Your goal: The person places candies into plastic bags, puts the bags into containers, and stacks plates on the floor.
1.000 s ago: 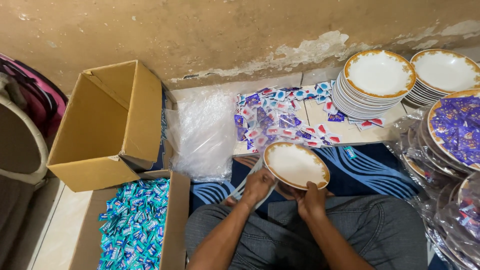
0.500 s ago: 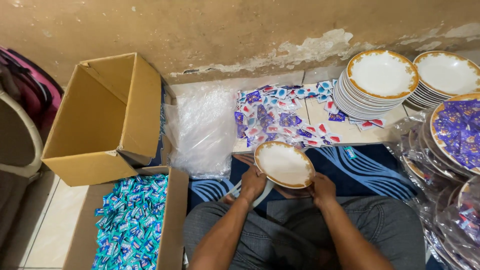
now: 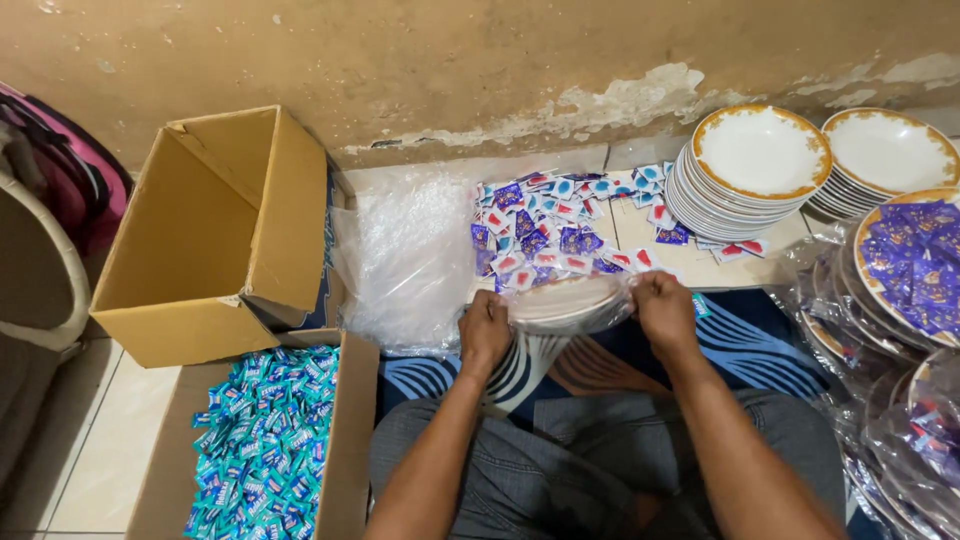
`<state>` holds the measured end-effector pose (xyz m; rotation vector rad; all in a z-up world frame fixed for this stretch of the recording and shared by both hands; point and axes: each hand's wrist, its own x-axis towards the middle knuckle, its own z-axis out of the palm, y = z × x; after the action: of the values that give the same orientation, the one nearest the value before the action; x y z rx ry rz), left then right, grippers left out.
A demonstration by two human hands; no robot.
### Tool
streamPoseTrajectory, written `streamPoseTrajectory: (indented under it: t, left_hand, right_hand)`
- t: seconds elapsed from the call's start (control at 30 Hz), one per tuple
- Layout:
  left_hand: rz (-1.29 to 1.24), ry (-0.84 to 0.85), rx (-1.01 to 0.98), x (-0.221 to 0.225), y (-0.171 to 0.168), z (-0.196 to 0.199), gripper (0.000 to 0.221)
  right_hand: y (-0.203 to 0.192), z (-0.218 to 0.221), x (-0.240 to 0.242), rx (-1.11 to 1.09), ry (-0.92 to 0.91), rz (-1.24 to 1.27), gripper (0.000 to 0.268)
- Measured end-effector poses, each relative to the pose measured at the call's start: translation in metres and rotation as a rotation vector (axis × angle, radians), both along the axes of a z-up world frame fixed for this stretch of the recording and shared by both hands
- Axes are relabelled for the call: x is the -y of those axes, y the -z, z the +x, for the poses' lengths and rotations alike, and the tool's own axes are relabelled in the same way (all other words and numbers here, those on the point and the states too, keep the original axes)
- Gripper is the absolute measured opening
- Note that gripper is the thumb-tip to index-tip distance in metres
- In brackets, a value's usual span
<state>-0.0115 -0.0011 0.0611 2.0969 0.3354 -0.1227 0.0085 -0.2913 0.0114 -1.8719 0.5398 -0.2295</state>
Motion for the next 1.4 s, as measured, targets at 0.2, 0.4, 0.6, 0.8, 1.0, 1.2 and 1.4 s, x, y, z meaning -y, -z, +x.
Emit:
streamPoseTrajectory:
  t: [0.2,0.4,0.6,0.8,1.0,1.2,1.4]
  left_hand:
    - [-0.305,-0.139,0.129,0.014,-0.079,0.020,0.013]
    - [-0.547,-0.252,0.271,0.029,-0.120,0.038,0.012]
    - [-0.610,-0.335,0.148,0.039,-0.122,-0.004,0.015]
    - [-0.628,-0.370,0.001,0.048,-0.048,-0.044,0.021]
    - [-0.515,-0.342,-0.231,0.046,0.104,-0.042,0.015]
    - [-0.381,-0.268,-0.404,0.047,0.120,-0.041,0.028]
    - [-0.902,-0.480,-0.383,0.064,0.138,-0.029,0.028]
  right_hand:
    - [-0.133,0.010,-0.027,0.215,0.008,0.399,0.009]
    - [-0.167,0.029,-0.026,0.339,-0.072,0.547,0.007]
    - [-0.127,0.006,-0.017,0.277,-0.094,0.709,0.006]
    - [-0.056,-0.061,0.000,0.076,-0.126,0.764,0.005]
    - [0.014,-0.076,-0.004,-0.302,0.068,0.944,0.006]
    - [0.134,-0.043,0.008,-0.306,0.203,1.052,0.011]
    - [0.184,-0.022,0.009,-0.325,0.284,1.154,0.019]
